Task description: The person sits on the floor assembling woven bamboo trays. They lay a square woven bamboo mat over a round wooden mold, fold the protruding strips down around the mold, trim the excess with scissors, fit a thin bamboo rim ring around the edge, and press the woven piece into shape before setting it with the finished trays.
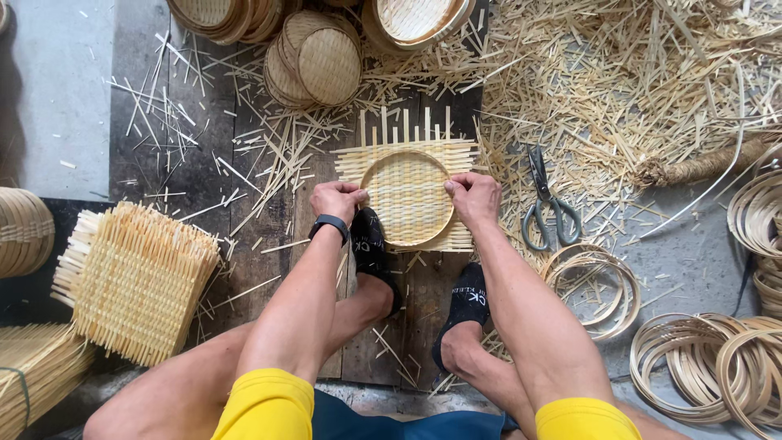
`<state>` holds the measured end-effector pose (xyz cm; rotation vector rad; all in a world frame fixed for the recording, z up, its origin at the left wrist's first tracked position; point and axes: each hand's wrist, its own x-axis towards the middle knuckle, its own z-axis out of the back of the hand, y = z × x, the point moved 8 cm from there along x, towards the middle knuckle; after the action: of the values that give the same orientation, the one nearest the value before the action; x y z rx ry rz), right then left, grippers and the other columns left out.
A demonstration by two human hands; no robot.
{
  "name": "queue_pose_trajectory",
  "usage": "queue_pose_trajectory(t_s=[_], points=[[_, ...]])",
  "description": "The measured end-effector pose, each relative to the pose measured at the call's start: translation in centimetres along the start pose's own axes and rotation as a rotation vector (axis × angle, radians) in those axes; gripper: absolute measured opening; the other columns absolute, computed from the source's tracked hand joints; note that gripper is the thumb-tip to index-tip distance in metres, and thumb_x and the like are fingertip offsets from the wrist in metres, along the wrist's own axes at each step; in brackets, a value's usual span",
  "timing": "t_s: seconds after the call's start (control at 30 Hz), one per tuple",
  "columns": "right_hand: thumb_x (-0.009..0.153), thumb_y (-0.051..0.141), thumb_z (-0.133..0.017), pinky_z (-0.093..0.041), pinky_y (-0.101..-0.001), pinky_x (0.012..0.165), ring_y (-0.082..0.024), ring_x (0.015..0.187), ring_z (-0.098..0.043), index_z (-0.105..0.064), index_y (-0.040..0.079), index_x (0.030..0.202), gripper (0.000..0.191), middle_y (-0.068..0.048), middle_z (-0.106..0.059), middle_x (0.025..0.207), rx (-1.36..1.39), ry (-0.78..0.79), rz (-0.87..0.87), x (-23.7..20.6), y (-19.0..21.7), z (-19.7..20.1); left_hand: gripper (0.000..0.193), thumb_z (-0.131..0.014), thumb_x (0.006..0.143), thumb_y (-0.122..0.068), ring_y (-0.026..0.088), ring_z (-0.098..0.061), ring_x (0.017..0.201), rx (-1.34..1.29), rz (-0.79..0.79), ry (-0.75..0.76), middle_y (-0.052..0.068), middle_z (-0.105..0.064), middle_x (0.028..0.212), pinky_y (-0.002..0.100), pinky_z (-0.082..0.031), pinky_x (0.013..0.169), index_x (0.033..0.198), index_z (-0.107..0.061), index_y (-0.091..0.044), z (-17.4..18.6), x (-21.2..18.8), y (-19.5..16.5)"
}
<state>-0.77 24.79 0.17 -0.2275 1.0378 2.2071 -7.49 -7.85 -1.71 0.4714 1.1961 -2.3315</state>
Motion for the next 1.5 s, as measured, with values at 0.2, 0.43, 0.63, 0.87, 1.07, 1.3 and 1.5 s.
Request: queue_pose_trajectory(t_s=[0.2, 0.43, 0.63, 0.87, 1.07, 1.3, 1.5], points=[[0.079, 0.019, -0.086, -0.059, -0.0283, 0.077, -0.013, 0.075, -0.074, -0.083, 0.014, 0.096, 0.018, -0.004, -0.08, 0.085, 0.08, -0.017, 0.05, 0.3, -0.3, 0.5, 0.018, -0.088, 0.074, -0.008, 0.014, -0.074, 0.067, -0.143, 0.016, 0.111, 0.009, -0.079, 0.08, 0.029, -0.062, 0.065, 0.091, -0.082, -0.005, -0.5, 0.1, 0.4], [0.08, 0.018, -0.087, -0.058, -0.029, 0.072, -0.014, 0.072, -0.073, -0.083, 0.011, 0.095, 0.016, -0.007, -0.079, 0.082, 0.044, 0.033, 0.072, 1.4, -1.0, 0.1, 0.018, -0.089, 0.073, -0.009, 0.012, -0.074, 0.067, -0.108, -0.038, 0.098, 0.007, -0.079, 0.079, 0.027, -0.062, 0.066, 0.09, -0.082, -0.006, -0.6, 0.6, 0.9], [0.079, 0.017, -0.087, -0.059, -0.0286, 0.069, -0.013, 0.069, -0.074, -0.083, 0.01, 0.094, 0.017, -0.003, -0.078, 0.079, 0.104, 0.012, 0.132, 0.8, 0.0, 0.6, 0.022, -0.089, 0.074, -0.015, 0.018, -0.077, 0.079, 0.121, -0.099, 0.14, 0.01, -0.08, 0.089, 0.035, -0.063, 0.082, 0.094, -0.082, -0.009, -0.2, -0.2, -1.8], [0.094, 0.041, -0.074, -0.046, -0.0282, 0.042, -0.014, 0.048, -0.06, -0.069, 0.001, 0.081, 0.043, -0.011, -0.068, 0.067, 0.296, 0.205, -0.367, -9.9, -3.4, -6.6, 0.024, -0.072, 0.094, -0.029, 0.034, -0.056, 0.114, 0.347, -1.101, 0.07, 0.013, -0.07, 0.119, 0.047, -0.048, 0.098, 0.11, -0.079, -0.013, -6.1, -2.2, -11.9], [0.088, 0.034, -0.079, -0.043, -0.0256, 0.037, -0.012, 0.046, -0.061, -0.068, -0.002, 0.072, 0.041, -0.008, -0.069, 0.063, 0.642, 0.207, -0.465, -13.1, -5.5, -10.8, 0.019, -0.065, 0.099, -0.029, 0.028, -0.061, 0.103, 0.201, -0.868, 0.075, 0.005, -0.072, 0.105, 0.04, -0.052, 0.092, 0.102, -0.079, -0.017, -7.9, 0.6, -9.9], [0.091, 0.034, -0.081, -0.04, -0.022, 0.043, -0.005, 0.049, -0.052, -0.069, 0.0, 0.071, 0.042, -0.003, -0.066, 0.058, 0.472, 0.028, -0.176, -12.5, -5.9, -11.5, 0.02, -0.063, 0.101, -0.032, 0.028, -0.062, 0.095, 0.21, -0.785, 0.156, 0.003, -0.07, 0.097, 0.04, -0.051, 0.085, 0.104, -0.074, -0.016, -8.2, 1.1, -10.0], [0.091, 0.031, -0.077, -0.038, -0.0256, 0.042, -0.011, 0.047, -0.054, -0.074, 0.002, 0.075, 0.033, -0.005, -0.065, 0.058, 0.379, 0.266, -0.321, -12.6, -3.8, -9.1, 0.022, -0.059, 0.102, -0.033, 0.027, -0.065, 0.093, 0.218, -0.797, 0.212, 0.003, -0.071, 0.099, 0.044, -0.047, 0.097, 0.105, -0.074, -0.017, -8.2, 1.0, -10.7]])
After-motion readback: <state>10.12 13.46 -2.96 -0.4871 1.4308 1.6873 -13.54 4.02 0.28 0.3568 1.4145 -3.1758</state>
